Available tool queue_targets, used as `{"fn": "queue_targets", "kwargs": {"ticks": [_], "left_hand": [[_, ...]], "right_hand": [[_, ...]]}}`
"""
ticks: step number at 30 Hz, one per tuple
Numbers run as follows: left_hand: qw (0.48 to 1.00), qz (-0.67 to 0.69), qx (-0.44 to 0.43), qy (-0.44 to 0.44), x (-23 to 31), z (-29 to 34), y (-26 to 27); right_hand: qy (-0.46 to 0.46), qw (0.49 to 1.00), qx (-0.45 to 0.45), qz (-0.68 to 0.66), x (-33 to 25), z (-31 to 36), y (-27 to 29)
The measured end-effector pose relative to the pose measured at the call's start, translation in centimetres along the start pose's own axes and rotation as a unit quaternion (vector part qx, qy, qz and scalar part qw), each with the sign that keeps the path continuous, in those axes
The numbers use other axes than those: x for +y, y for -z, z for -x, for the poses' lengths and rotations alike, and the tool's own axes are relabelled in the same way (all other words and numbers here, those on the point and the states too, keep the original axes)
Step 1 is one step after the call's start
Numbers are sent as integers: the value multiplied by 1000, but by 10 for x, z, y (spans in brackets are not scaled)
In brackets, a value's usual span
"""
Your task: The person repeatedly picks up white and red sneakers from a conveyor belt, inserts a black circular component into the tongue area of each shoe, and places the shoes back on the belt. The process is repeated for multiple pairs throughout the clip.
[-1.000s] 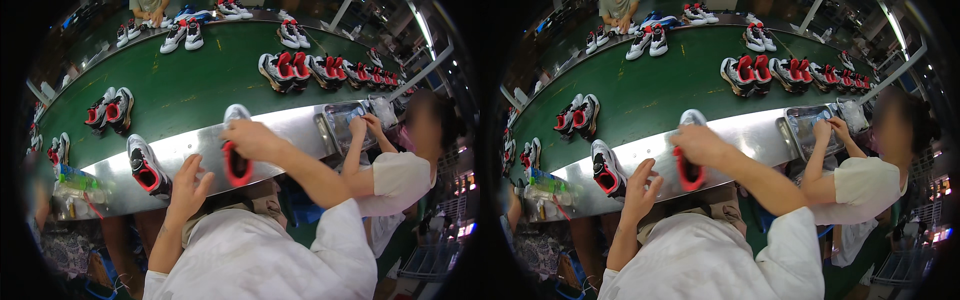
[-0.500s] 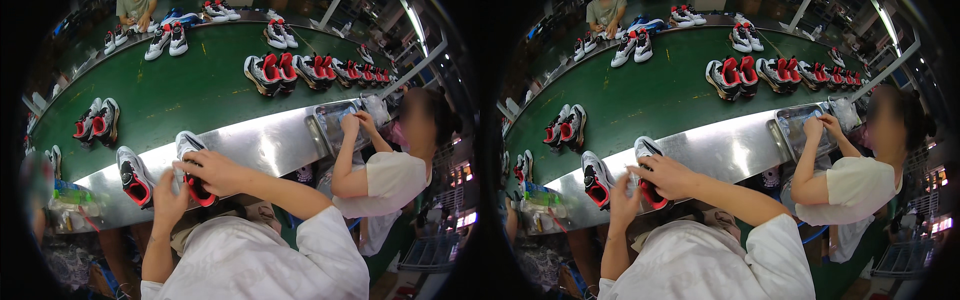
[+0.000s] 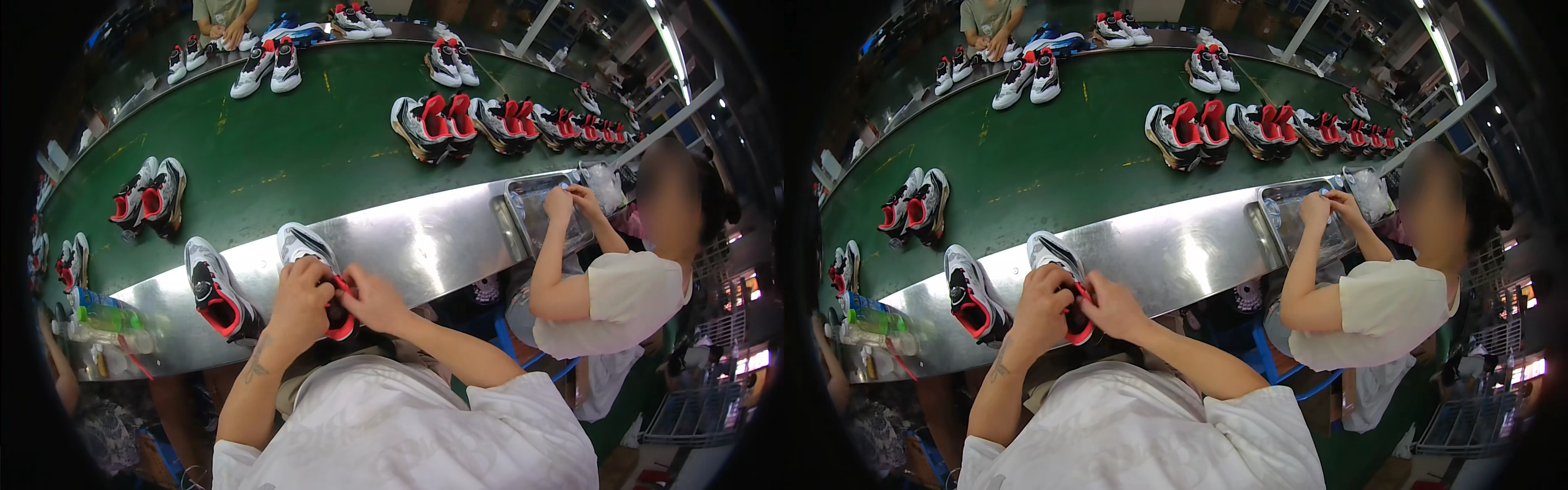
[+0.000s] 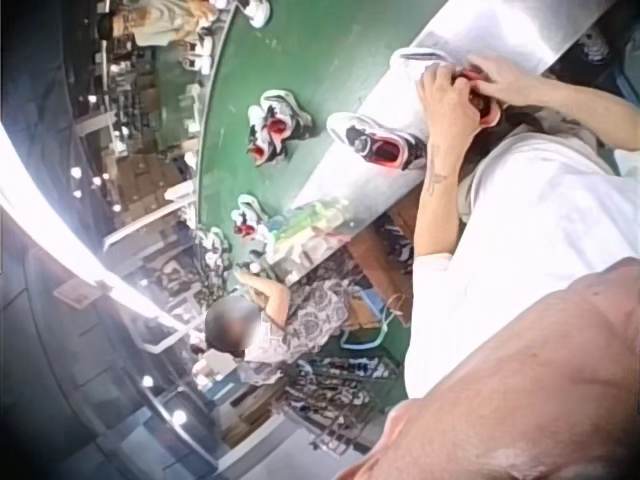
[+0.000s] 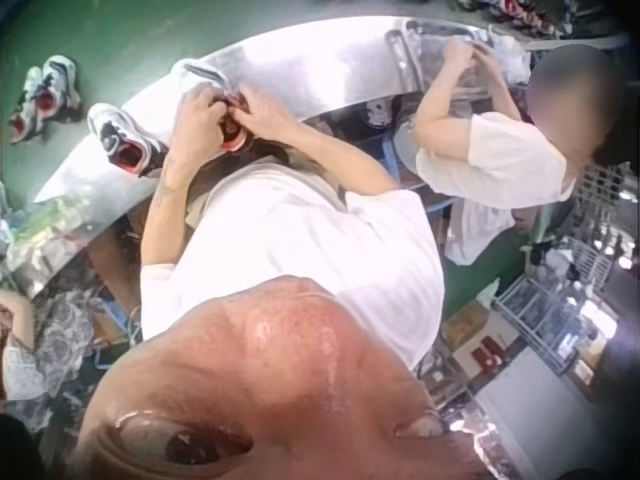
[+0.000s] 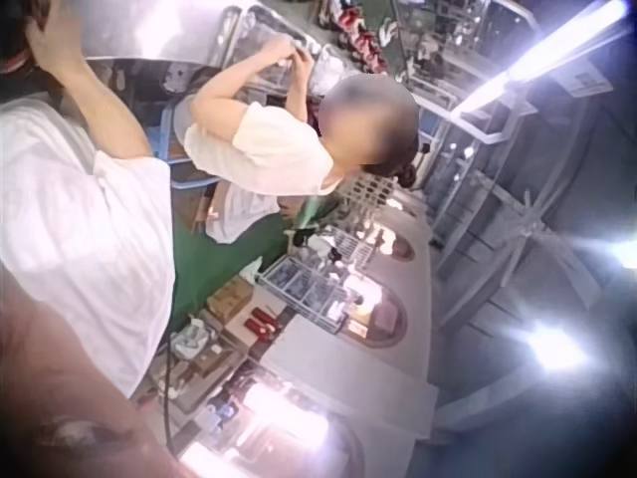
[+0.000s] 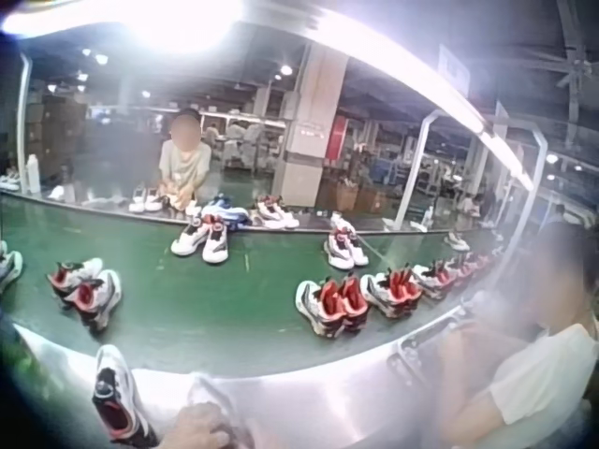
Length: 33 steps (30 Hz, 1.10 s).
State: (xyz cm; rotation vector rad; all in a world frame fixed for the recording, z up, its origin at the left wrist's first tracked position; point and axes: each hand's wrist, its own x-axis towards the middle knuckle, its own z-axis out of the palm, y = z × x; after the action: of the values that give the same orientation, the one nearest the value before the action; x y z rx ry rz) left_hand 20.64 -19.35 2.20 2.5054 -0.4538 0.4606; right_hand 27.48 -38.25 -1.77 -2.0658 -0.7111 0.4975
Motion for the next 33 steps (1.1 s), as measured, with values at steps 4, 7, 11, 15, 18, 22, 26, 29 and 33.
{"fn": "queue_targets", "kwargs": {"ticks": [4,7,11,15,18,22,26,29,33], "left_hand": [[999,-41,-11,-13,9,-2,-1],[993,19,96,63,10,19,-1],[936,74,255,230,24,40,-28],[885,196,228,356,26,42,-45],[907,148,245,309,13,44,-52],[930,83,192,302,23,33,-40],[943,13,194,271,16,37,-47],[910,79,244,326,24,34,-45],[899,143,195,365,24,34,-49]], "right_hand": [[49,996,-36,71,-27,11,9],[74,985,-99,117,-31,2,38],[201,962,-47,178,-68,-16,56],[302,909,-171,230,-73,-47,52],[269,892,-222,286,-81,-59,54],[367,847,-167,346,-75,-58,52],[248,828,-270,425,-86,-66,49],[154,813,-326,458,-104,-60,54],[373,840,-128,371,-58,-52,71]]}}
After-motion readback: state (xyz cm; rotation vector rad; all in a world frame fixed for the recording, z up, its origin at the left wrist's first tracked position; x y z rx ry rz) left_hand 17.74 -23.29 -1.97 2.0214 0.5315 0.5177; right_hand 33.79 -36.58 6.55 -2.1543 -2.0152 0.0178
